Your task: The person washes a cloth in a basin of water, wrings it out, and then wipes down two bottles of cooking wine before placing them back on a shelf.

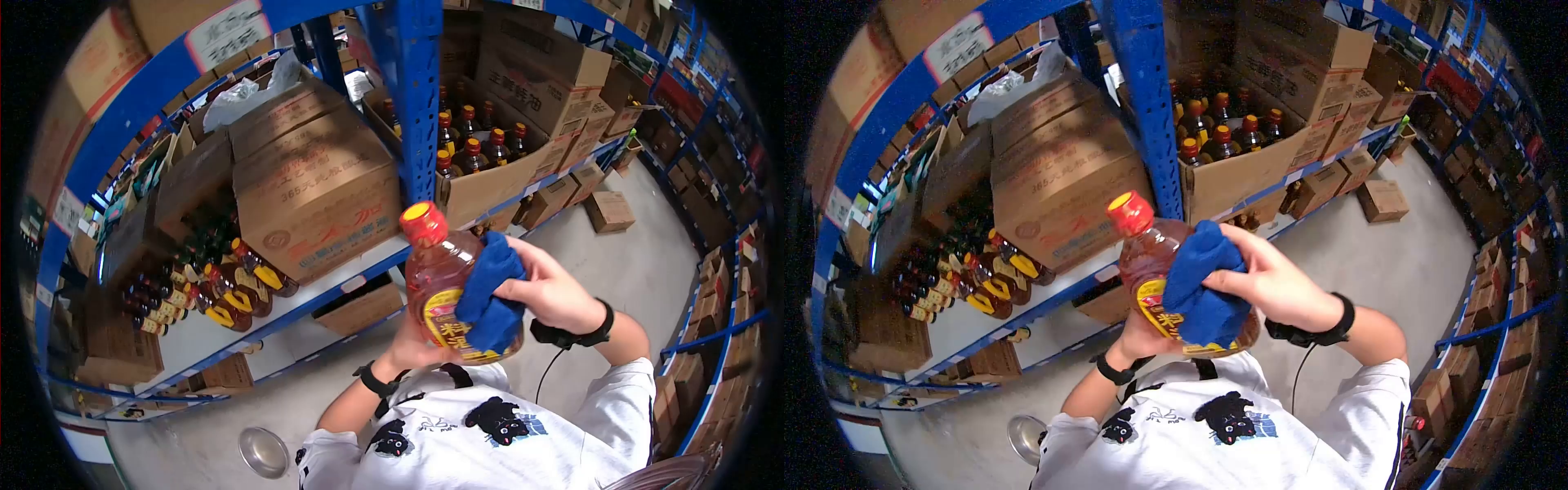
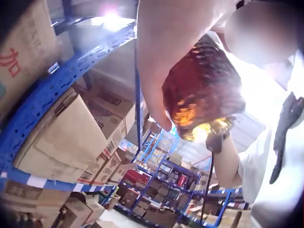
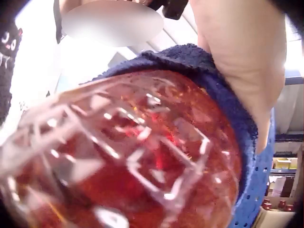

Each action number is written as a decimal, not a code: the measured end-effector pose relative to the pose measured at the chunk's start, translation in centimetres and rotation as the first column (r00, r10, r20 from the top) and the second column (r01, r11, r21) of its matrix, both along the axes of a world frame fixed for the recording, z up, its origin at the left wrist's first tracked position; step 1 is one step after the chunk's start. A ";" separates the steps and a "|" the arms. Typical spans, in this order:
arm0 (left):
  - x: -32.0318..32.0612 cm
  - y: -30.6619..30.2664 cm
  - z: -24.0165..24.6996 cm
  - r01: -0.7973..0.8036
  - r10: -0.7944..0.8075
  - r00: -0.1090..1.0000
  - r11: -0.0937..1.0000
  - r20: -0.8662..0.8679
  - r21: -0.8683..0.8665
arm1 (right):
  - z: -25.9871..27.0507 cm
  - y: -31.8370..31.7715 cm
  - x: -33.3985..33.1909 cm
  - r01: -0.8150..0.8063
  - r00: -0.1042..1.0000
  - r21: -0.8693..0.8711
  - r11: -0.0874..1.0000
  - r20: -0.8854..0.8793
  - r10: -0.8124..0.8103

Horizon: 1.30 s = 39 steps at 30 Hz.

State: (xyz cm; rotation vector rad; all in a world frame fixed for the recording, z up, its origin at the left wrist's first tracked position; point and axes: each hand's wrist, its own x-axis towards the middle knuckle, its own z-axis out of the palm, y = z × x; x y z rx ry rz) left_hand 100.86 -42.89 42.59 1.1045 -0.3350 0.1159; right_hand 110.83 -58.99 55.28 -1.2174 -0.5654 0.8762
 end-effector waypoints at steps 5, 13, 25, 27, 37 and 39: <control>-4.6 0.9 -1.4 -0.342 0.340 0.940 0.938 -0.044 -0.051 | -1.4 3.0 -3.5 -0.029 0.908 -0.035 0.999 0.417 0.041; -9.3 3.2 -3.7 -0.589 0.601 0.799 0.784 0.004 -0.195 | -1.1 6.0 -3.0 -0.342 0.416 -0.076 0.937 0.881 0.224; -10.5 0.6 -4.3 -0.769 0.767 0.637 0.627 -0.073 -0.120 | 0.0 5.6 -0.5 -0.109 0.433 0.216 0.970 0.889 -0.149; -9.3 -0.1 -2.8 -0.778 0.769 0.624 0.597 -0.138 -0.195 | -0.2 6.0 -2.1 -0.298 0.150 0.061 0.953 0.989 -0.016; -8.4 -0.3 -4.2 -0.917 0.942 0.309 0.332 -0.133 0.221 | -2.2 6.8 -4.7 -0.229 0.302 0.063 0.971 0.953 0.009; -8.8 -0.3 -3.5 -0.873 0.970 0.238 0.194 0.044 0.448 | -2.4 6.6 -4.6 -0.246 0.293 0.068 0.967 0.956 0.008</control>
